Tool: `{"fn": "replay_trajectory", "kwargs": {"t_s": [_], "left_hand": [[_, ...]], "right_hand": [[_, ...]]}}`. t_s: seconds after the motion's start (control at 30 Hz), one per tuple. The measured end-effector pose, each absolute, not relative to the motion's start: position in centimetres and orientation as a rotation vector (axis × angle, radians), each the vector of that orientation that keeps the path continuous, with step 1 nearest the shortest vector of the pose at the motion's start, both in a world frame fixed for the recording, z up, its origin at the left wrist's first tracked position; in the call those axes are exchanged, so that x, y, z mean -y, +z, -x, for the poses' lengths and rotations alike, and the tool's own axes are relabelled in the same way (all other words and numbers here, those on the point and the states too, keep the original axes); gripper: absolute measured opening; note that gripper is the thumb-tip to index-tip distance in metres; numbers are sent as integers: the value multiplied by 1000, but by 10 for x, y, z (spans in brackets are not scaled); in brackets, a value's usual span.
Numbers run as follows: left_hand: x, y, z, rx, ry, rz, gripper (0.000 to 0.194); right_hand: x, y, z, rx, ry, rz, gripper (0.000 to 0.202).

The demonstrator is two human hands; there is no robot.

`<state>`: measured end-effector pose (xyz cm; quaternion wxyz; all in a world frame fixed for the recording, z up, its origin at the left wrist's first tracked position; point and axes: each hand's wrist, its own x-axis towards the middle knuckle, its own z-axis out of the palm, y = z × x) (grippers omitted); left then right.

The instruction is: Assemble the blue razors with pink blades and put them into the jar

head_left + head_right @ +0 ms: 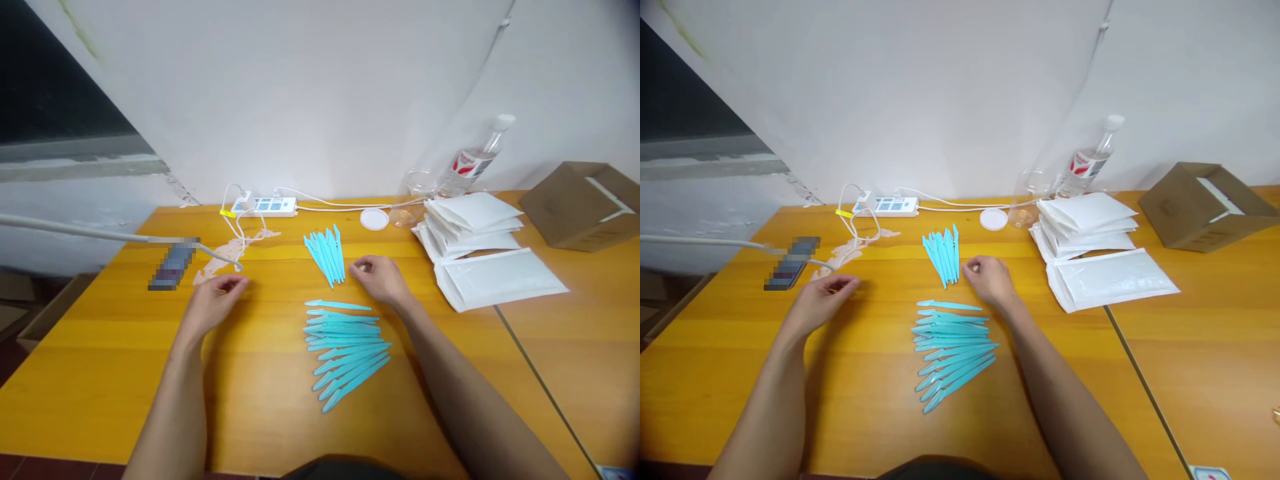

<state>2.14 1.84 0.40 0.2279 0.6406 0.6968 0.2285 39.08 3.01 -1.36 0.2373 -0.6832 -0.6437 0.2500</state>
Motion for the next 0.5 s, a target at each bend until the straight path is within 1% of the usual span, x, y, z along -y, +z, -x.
{"fn": "replay_trajectory", "kwargs": {"t_s": [0.07,0.13,0.3,0.5], "left_hand": [[-24,-1,9,-2286,570,-1816,39],[-29,-8,34,-2504,498,-1881,40],[-34,-26,60,-2492,269,-1896,41],[-36,-28,60,-2494,273,-1874,41]], "right_hand": [[-50,-15,-386,1716,651,1937,32],[-68,-16,-380,1701,648,2012,30],[-93,-15,-371,1711,743,2075,20],[-101,-19,-373,1672,880,2083,19]]}}
